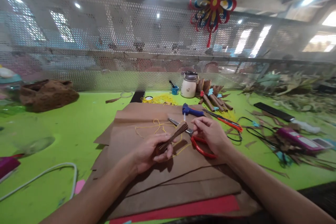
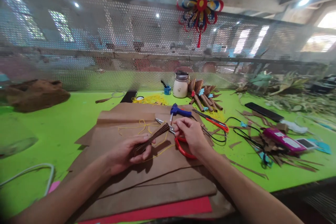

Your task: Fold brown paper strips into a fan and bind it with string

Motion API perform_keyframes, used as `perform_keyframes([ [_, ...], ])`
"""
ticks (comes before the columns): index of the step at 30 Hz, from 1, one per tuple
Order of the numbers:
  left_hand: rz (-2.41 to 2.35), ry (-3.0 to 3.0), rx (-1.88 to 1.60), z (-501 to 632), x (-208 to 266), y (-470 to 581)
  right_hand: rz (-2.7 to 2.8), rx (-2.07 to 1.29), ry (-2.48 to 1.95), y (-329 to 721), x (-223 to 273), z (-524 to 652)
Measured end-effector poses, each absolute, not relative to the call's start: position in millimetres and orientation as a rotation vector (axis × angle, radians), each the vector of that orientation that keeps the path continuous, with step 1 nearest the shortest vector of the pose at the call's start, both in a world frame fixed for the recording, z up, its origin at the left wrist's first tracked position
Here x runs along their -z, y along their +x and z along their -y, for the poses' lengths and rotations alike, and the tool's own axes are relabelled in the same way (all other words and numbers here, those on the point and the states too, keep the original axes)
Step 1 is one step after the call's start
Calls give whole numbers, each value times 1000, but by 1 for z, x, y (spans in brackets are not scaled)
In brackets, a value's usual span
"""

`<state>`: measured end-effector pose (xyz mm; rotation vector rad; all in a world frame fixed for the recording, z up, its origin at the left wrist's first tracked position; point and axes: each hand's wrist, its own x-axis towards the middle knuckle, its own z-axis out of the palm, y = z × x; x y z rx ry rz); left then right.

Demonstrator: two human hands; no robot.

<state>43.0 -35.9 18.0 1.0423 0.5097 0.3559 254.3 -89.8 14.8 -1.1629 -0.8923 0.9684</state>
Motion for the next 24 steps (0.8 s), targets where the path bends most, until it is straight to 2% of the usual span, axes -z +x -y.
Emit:
perform_keyframes([
  [4, -490, 1019, -389, 37, -19, 43, 973, -830, -1181, 255, -17, 94],
  [10, -457, 992, -408, 39, -20, 41, 1027, -895, -1061, 248, -19, 99],
  [24, -302, 947, -414, 42, -24, 35, 1236, -653, -1315, 248, -25, 105],
])
